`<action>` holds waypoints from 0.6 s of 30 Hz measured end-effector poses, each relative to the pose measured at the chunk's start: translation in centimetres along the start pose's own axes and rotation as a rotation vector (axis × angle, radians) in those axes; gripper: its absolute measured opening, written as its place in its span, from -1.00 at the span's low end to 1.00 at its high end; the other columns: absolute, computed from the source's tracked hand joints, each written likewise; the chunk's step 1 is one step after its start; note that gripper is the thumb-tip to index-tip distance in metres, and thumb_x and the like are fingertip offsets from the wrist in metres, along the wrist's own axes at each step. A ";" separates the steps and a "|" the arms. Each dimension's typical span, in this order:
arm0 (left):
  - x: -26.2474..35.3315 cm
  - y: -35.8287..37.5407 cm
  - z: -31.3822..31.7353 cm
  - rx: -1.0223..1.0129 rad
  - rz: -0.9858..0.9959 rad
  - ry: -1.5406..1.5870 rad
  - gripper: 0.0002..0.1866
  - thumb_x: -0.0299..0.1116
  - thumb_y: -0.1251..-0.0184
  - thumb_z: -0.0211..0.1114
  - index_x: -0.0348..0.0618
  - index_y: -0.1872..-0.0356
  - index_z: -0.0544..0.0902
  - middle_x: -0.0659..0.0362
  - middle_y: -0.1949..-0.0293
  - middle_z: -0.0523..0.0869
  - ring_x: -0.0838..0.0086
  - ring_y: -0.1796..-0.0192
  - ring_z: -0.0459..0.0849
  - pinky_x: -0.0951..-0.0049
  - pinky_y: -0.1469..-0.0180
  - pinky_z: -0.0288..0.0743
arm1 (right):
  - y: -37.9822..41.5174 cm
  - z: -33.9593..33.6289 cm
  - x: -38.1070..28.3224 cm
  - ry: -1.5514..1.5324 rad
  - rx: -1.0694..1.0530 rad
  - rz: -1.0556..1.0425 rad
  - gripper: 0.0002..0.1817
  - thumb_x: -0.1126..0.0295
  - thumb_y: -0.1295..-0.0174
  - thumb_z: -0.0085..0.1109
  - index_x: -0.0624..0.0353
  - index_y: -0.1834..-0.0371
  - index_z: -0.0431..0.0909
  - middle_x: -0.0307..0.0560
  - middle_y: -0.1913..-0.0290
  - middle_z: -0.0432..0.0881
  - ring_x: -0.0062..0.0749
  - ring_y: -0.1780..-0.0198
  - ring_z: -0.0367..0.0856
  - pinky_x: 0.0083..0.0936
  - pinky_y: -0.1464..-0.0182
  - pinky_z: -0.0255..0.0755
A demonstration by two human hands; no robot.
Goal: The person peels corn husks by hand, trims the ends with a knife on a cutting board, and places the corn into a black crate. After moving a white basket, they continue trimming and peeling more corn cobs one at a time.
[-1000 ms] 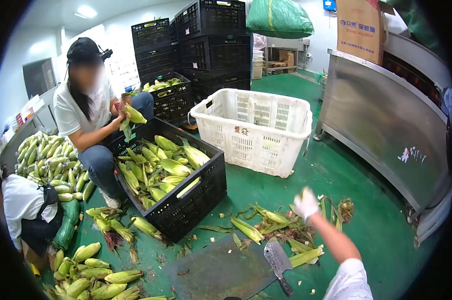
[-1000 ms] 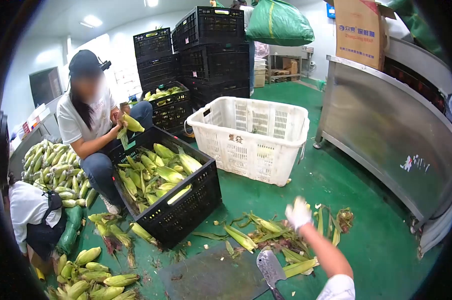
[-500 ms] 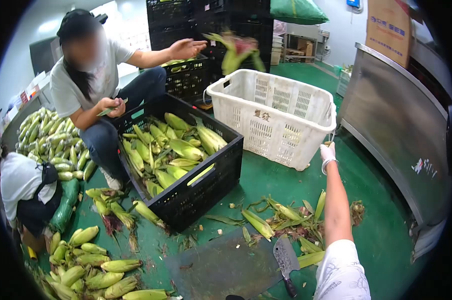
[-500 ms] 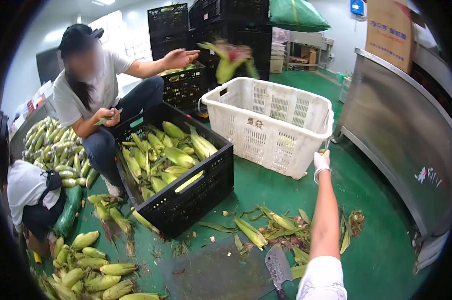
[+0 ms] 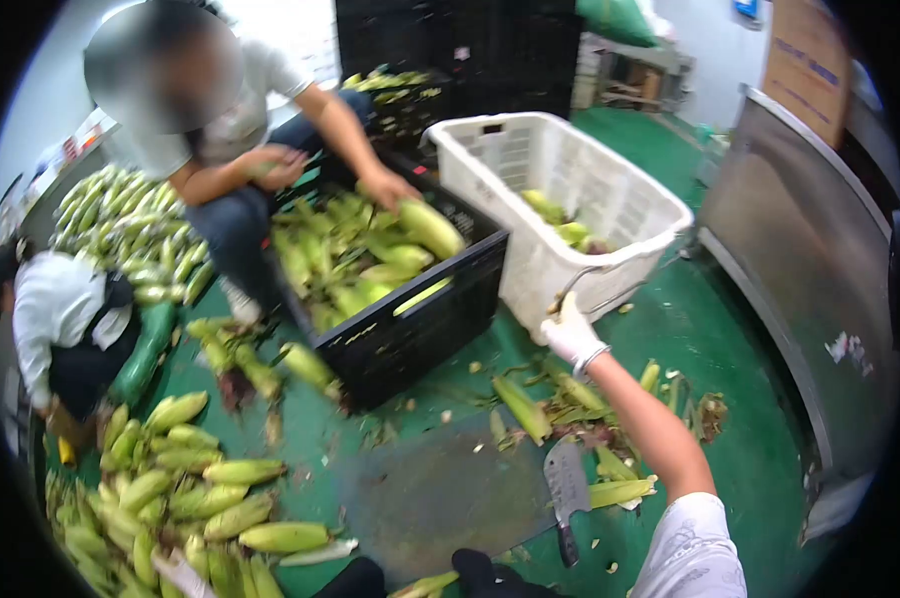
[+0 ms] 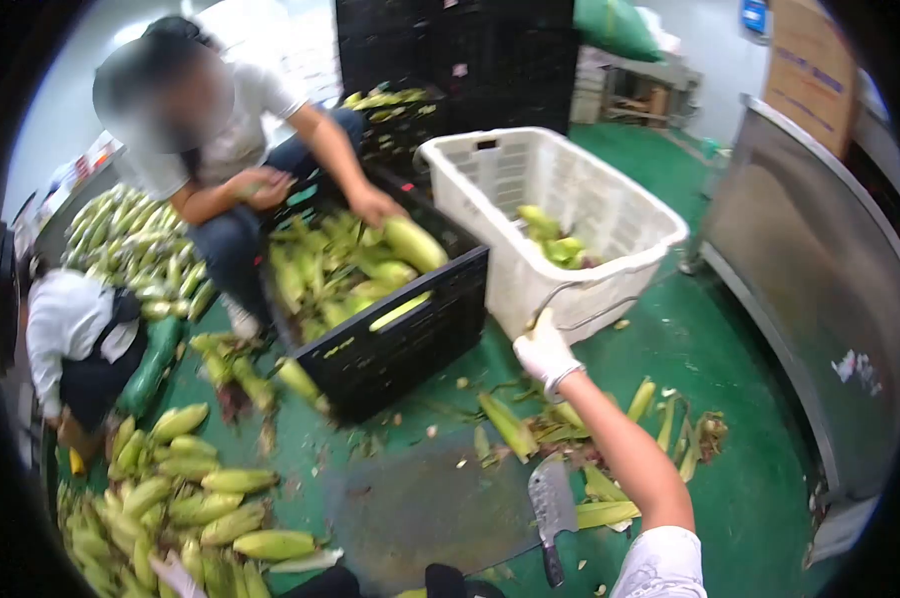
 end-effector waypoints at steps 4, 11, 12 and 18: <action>4.9 4.9 0.0 -0.139 0.040 0.128 -0.54 -0.66 -0.16 0.15 -0.28 -0.14 0.44 -0.02 -0.08 0.51 0.20 -0.20 0.46 0.29 -0.27 0.32 | 1.8 3.4 -1.2 0.042 -0.027 -0.143 0.03 0.36 -0.06 0.18 0.53 -0.48 -0.29 0.43 -0.50 -0.08 -0.01 -0.55 -0.11 -0.41 -0.54 -0.20; 13.0 7.8 8.1 -0.384 0.376 -0.095 -0.59 -0.55 0.02 0.30 -0.23 0.04 0.51 -0.10 0.10 0.55 0.01 -0.02 0.52 0.16 -0.12 0.41 | 7.6 4.5 -0.2 0.190 -0.131 -0.350 0.00 0.66 0.05 0.12 0.17 -0.55 -0.12 0.26 -0.55 -0.10 0.06 -0.55 -0.05 -0.26 -0.51 -0.04; 15.9 7.8 10.0 -0.443 0.467 -0.039 -0.58 -0.55 0.02 0.31 -0.22 0.04 0.51 -0.10 0.11 0.55 0.00 -0.02 0.52 0.15 -0.11 0.42 | 8.6 5.5 0.4 0.185 -0.136 -0.342 0.00 0.66 0.05 0.12 0.17 -0.55 -0.12 0.26 -0.55 -0.10 0.06 -0.55 -0.05 -0.26 -0.51 -0.04; 24.9 8.9 31.8 -0.659 0.536 0.252 -0.71 -0.33 -0.19 0.28 -0.25 0.13 0.52 -0.09 0.17 0.58 -0.03 0.13 0.59 0.12 0.07 0.50 | 19.6 12.9 4.9 0.190 -0.356 0.136 -0.34 0.55 0.02 0.16 0.29 -0.25 0.25 0.24 -0.09 0.36 0.06 -0.12 0.39 -0.19 -0.14 0.35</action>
Point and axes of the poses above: each hand's wrist, its own y-axis away from the middle knuckle, its own z-axis out of the palm, x = y × z, the point moved 6 cm from there along -y, towards the middle knuckle
